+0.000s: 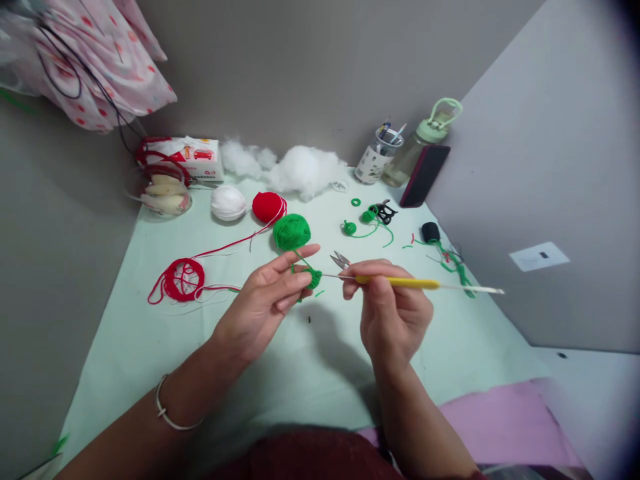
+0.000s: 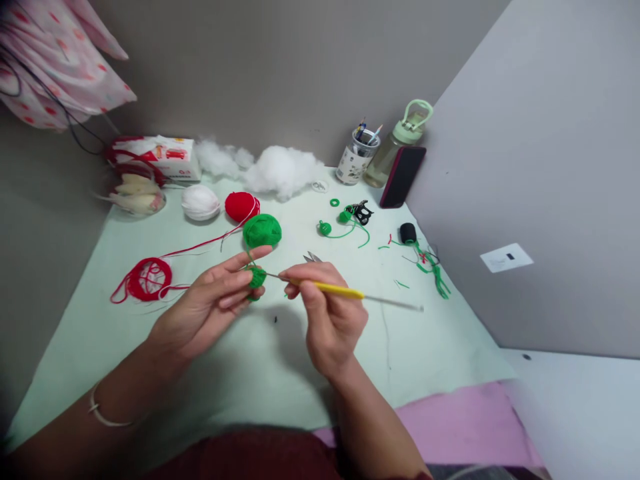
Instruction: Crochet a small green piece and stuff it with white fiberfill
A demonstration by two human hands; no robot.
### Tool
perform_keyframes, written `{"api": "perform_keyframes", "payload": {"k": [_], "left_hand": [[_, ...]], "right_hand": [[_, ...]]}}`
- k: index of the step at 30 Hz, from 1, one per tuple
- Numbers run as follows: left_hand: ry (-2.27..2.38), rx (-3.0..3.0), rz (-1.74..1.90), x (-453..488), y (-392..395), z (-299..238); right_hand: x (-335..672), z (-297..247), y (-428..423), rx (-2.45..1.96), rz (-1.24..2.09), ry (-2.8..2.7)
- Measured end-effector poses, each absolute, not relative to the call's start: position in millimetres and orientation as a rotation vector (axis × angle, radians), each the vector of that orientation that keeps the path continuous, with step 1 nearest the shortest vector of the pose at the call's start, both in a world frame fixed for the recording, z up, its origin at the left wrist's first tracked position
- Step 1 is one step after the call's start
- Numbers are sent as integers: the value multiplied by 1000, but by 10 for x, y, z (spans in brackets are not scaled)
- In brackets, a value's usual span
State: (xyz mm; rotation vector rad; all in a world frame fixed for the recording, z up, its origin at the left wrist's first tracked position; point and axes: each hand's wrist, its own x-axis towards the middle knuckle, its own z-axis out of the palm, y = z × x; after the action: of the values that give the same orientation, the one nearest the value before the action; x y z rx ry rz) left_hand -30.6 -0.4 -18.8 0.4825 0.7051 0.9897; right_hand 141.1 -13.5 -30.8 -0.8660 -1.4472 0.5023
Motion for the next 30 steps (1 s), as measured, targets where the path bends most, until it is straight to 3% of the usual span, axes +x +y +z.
{"api": "perform_keyframes", "payload": {"k": [5,14,21,30], "left_hand": [[790,655,1027,-302,-31,-167],[723,505,991,-265,-43,-198],[685,534,1020,-308,-8,-219],[798,802,1039,-296,-52,-236]], "right_hand": [[1376,-274,-82,-853,752,-1390],[1381,-376,-173,-868,79,-1803],[1432,-271,-76,-845,832,-1301],[1458,-298,-39,-853,1115,-1128]]}}
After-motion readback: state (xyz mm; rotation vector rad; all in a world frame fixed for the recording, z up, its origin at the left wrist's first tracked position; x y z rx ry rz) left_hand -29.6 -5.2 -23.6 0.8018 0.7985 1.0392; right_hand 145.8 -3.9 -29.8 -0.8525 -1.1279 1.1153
